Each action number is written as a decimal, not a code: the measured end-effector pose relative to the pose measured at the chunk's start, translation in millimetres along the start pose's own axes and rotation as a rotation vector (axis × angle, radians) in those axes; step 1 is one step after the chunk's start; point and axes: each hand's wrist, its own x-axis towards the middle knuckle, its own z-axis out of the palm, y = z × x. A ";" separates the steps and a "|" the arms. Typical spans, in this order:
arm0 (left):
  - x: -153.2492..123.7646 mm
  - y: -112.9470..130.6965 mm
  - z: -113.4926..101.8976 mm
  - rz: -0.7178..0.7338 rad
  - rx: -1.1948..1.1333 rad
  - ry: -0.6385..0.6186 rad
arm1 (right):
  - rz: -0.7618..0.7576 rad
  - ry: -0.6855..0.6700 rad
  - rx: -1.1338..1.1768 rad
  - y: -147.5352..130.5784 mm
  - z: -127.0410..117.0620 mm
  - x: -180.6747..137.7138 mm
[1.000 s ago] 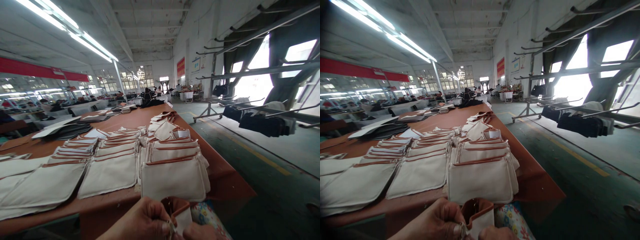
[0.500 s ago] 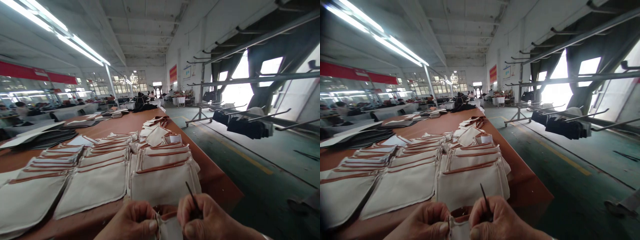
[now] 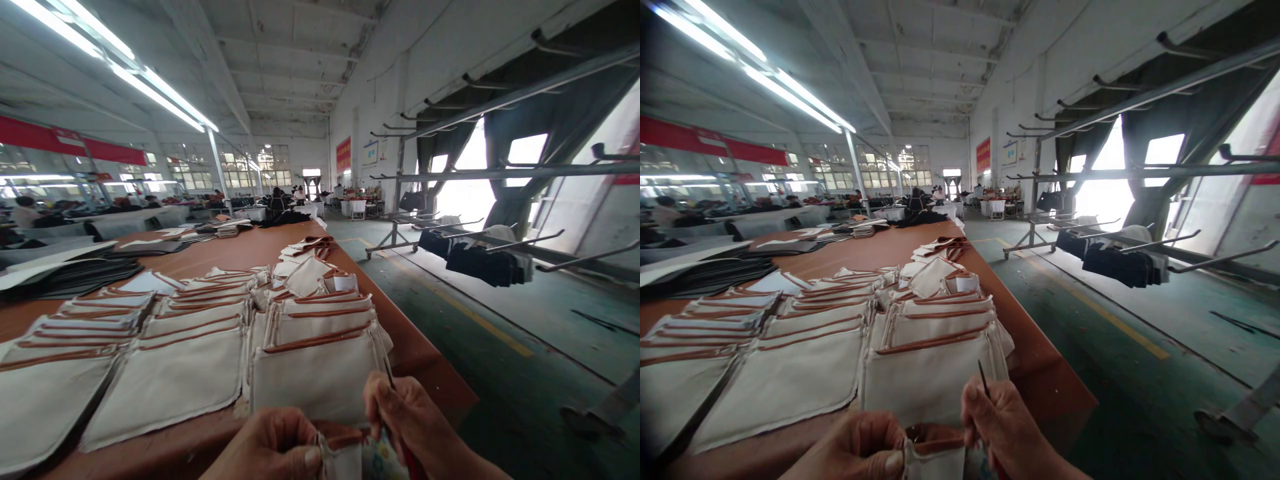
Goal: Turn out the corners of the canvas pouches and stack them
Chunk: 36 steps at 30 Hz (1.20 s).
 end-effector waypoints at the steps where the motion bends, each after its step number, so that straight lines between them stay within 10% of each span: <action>1: -0.3 5.1 2.1 0.006 0.020 -0.009 | -0.067 0.013 -0.103 -4.0 -1.4 -0.2; 10: -4.6 32.9 9.7 -0.048 0.162 -0.022 | 0.074 -0.231 -0.045 5.2 35.5 12.9; 24: -3.9 16.4 13.4 0.233 1.170 0.161 | 0.105 -0.247 -0.180 -5.9 31.9 17.2; 30: -9.0 16.4 1.2 0.331 0.775 0.072 | 0.082 -0.210 -0.213 -17.8 36.2 13.6; 36: -5.9 -0.6 5.0 0.640 1.008 0.233 | 0.085 -0.154 -0.216 -13.2 37.4 15.4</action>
